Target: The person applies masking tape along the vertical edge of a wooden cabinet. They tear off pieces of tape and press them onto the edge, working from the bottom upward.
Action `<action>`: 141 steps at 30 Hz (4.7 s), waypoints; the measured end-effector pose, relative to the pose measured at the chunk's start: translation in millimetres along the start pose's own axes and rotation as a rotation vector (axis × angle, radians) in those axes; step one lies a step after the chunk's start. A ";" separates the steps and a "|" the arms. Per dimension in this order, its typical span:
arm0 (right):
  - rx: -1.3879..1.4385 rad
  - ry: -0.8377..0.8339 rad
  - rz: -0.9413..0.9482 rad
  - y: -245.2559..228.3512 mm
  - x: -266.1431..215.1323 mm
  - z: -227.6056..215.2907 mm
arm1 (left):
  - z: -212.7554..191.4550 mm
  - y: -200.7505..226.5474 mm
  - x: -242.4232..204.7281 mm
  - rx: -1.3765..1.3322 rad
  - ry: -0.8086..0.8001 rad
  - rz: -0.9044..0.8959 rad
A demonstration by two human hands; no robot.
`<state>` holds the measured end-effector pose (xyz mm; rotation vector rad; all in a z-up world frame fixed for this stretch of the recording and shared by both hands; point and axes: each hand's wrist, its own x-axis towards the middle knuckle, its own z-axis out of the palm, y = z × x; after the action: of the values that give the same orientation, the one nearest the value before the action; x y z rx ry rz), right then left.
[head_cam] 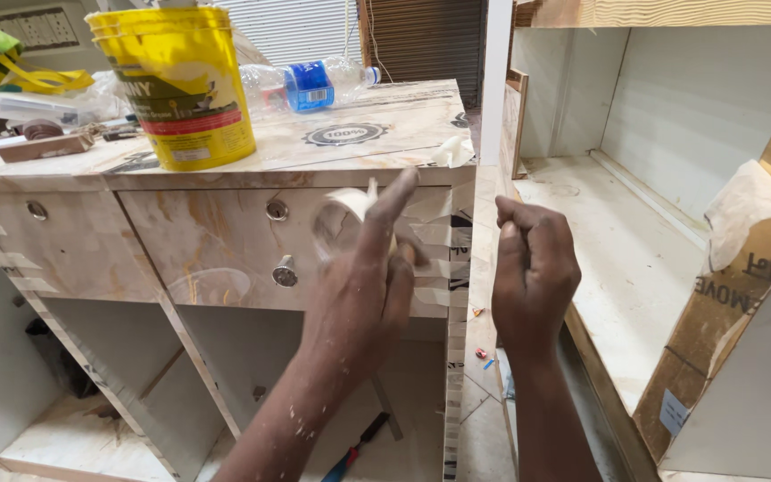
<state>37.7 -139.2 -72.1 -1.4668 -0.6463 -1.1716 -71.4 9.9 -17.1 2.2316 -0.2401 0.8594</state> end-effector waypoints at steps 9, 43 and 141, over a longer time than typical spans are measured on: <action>0.619 -0.361 0.439 -24.5 -44.6 -29.2 | 24.8 0.4 -43.1 -0.300 -0.162 0.084; 0.337 -0.131 0.661 -34.5 -63.0 -59.9 | 8.6 -6.4 143.0 0.025 0.134 -0.038; 0.438 -0.300 0.610 -25.4 -97.9 -51.7 | 37.3 -62.7 -85.9 -0.322 0.025 -0.229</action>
<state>-36.3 -161.8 -155.3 -1.3276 -0.5530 -0.3153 -92.4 22.8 -127.1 1.9032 -0.0992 0.6720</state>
